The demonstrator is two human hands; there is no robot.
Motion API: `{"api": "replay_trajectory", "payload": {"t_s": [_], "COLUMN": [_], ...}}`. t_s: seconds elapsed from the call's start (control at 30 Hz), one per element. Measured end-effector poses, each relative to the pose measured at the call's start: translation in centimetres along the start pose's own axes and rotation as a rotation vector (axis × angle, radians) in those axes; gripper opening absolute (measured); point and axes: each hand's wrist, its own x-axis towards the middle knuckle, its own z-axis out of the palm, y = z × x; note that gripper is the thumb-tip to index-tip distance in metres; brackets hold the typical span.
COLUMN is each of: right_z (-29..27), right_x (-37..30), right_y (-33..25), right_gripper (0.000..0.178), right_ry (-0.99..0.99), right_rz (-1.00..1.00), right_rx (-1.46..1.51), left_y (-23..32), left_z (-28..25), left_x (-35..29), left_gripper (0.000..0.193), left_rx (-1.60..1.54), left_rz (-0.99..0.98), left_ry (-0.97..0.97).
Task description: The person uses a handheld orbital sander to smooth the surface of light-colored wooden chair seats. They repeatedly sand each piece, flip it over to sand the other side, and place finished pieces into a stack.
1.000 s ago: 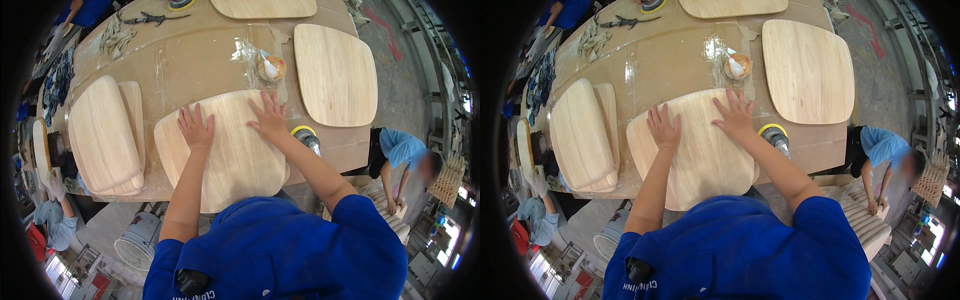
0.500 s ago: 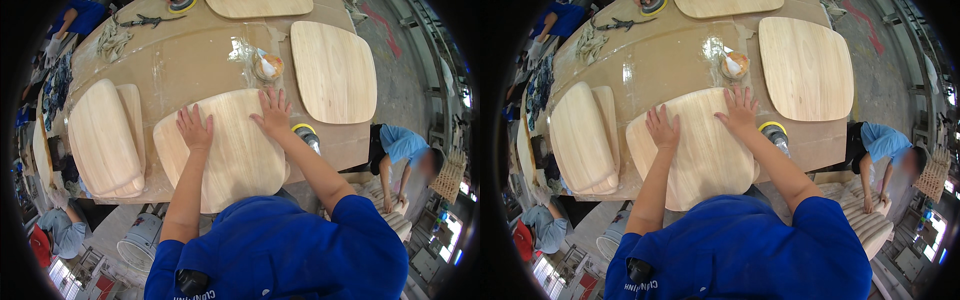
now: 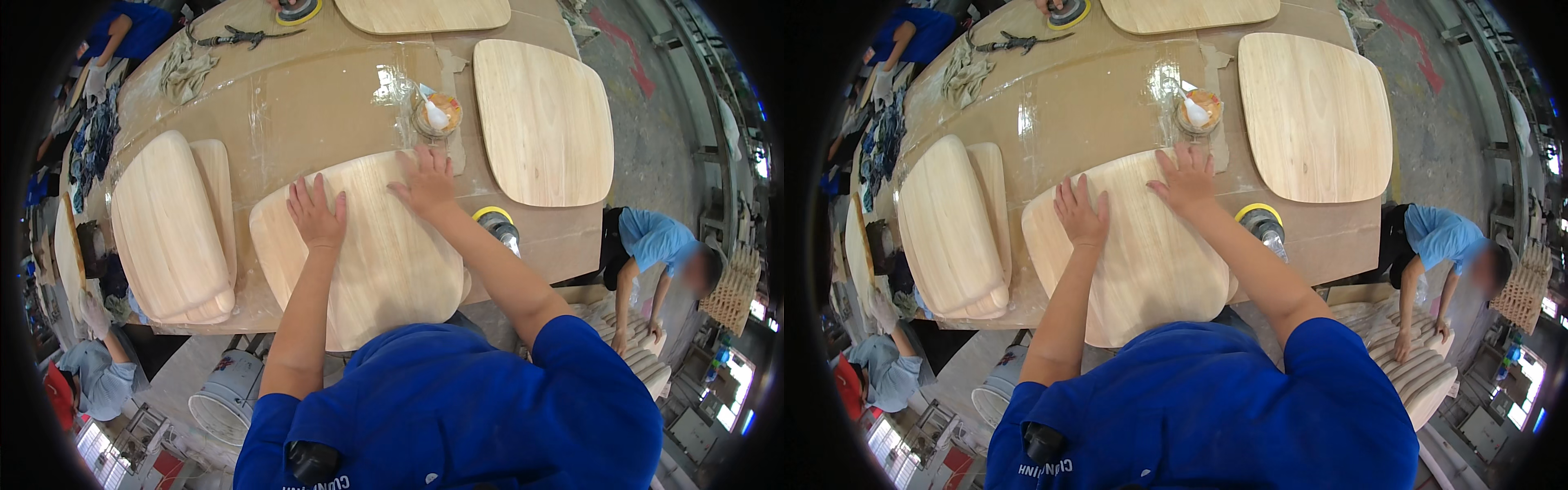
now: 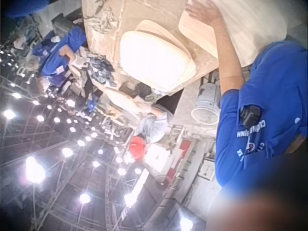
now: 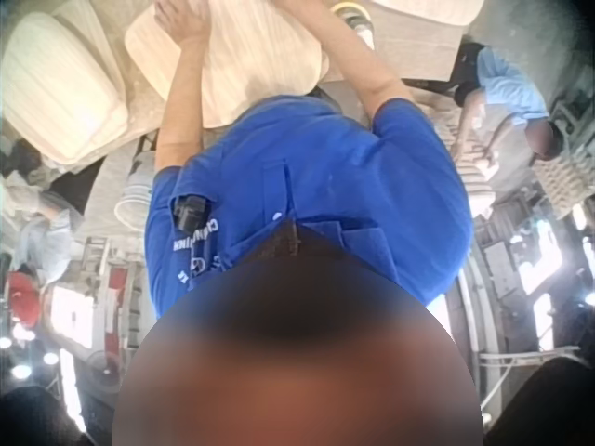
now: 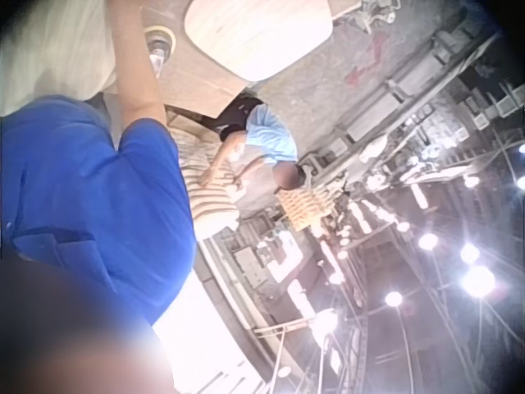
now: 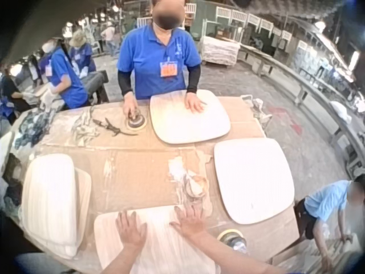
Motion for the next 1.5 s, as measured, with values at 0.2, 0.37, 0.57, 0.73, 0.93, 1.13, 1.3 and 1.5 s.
{"api": "replay_trajectory", "payload": {"t_s": [0.2,0.37,0.57,0.73,0.93,1.13,1.3,1.5], "right_z": [-1.8,-5.2,-6.5,-5.3,-2.0,0.3,1.1,1.2], "right_x": [0.9,7.0,9.0,5.3,-0.8,-2.0,-2.2,-2.1], "right_y": [3.3,6.3,5.8,6.6,5.3,3.7,3.7,3.8], "right_gripper": [0.044,0.034,0.031,0.03,0.019,0.016,0.017,0.017], "right_ry": [0.279,0.514,0.316,0.214,-0.004,0.209,0.264,0.279], "right_rz": [0.05,0.074,0.091,0.047,0.276,0.309,0.292,0.3], "right_rx": [0.069,0.235,0.332,0.915,1.332,1.532,1.549,1.515], "left_y": [0.2,0.2,0.2,0.1,0.2,0.2,0.2,0.2], "left_z": [-0.4,-0.4,-0.3,-0.3,-0.3,-0.3,-0.3,-0.4], "left_x": [0.2,0.0,0.1,0.0,0.0,0.0,0.0,0.1], "left_gripper": [0.058,0.057,0.056,0.057,0.057,0.057,0.056,0.057], "left_rx": [0.009,-0.001,-0.018,-0.013,0.008,0.027,0.021,0.022], "left_rz": [-0.006,-0.007,0.017,0.012,0.009,0.007,0.01,0.003], "left_ry": [-0.017,-0.001,0.033,0.018,0.01,-0.003,0.0,-0.009]}}
